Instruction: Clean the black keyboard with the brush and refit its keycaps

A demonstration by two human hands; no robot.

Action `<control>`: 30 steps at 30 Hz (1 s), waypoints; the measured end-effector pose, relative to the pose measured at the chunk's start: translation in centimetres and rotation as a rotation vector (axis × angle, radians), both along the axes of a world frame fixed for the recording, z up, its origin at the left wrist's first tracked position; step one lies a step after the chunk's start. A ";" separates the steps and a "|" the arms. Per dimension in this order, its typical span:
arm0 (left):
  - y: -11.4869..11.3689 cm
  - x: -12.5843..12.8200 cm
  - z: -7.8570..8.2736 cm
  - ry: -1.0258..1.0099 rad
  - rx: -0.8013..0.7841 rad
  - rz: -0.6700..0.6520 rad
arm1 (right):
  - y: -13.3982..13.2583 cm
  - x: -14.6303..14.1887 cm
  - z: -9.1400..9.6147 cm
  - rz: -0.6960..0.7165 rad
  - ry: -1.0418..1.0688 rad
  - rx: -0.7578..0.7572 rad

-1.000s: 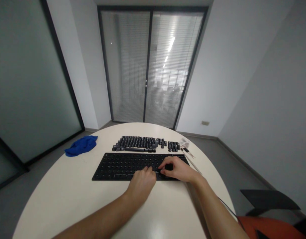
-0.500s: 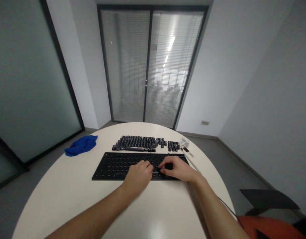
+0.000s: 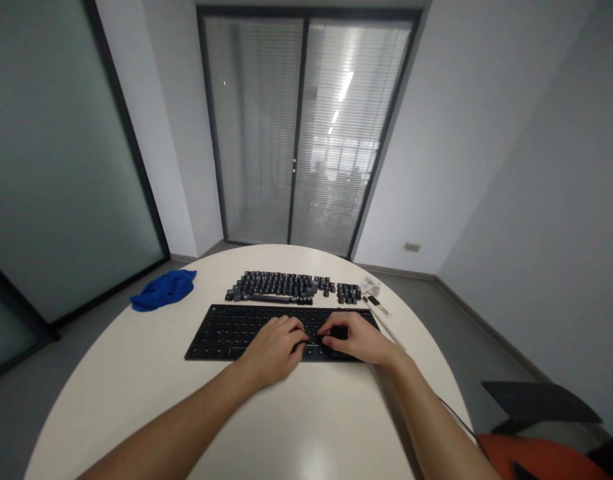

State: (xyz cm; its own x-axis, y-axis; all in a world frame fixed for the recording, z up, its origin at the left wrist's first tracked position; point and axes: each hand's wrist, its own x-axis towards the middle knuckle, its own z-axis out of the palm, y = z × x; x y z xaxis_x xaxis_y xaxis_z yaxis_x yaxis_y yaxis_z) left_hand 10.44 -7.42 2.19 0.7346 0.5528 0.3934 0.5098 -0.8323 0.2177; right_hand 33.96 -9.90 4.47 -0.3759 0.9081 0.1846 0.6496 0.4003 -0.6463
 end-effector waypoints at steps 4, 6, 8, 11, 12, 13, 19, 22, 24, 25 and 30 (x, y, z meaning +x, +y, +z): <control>0.9 -0.5 -0.6 -0.061 -0.035 0.007 | -0.2 -0.3 0.2 0.007 -0.038 -0.015; 1.1 -0.6 -1.0 -0.067 -0.060 0.015 | -0.3 -0.4 0.3 0.004 -0.043 -0.025; 1.2 -0.6 -1.3 -0.069 -0.070 0.014 | -0.3 -0.5 0.2 0.006 -0.043 -0.033; 1.2 -0.6 -1.4 -0.071 -0.072 0.008 | -0.2 -0.5 0.2 0.010 -0.037 -0.038; 1.2 -0.6 -1.4 -0.073 -0.071 0.008 | -0.1 -0.5 0.2 0.012 -0.033 -0.040; 1.2 -0.6 -1.4 -0.075 -0.070 0.008 | -0.1 -0.5 0.1 0.014 -0.028 -0.044; 1.3 -0.7 -1.3 -0.080 -0.069 0.004 | 0.1 -0.4 0.0 0.022 -0.003 -0.054; 1.3 -0.7 -1.4 -0.078 -0.073 0.008 | 0.1 -0.4 0.0 0.028 0.009 -0.062; 1.3 -0.7 -1.4 -0.078 -0.075 0.011 | 0.1 -0.4 0.0 0.031 0.014 -0.070; 1.3 -0.7 -1.4 -0.078 -0.075 0.010 | 0.1 -0.4 0.0 0.032 0.016 -0.072; 1.3 -0.7 -1.4 -0.086 -0.073 0.004 | 0.1 -0.5 0.0 0.035 0.022 -0.086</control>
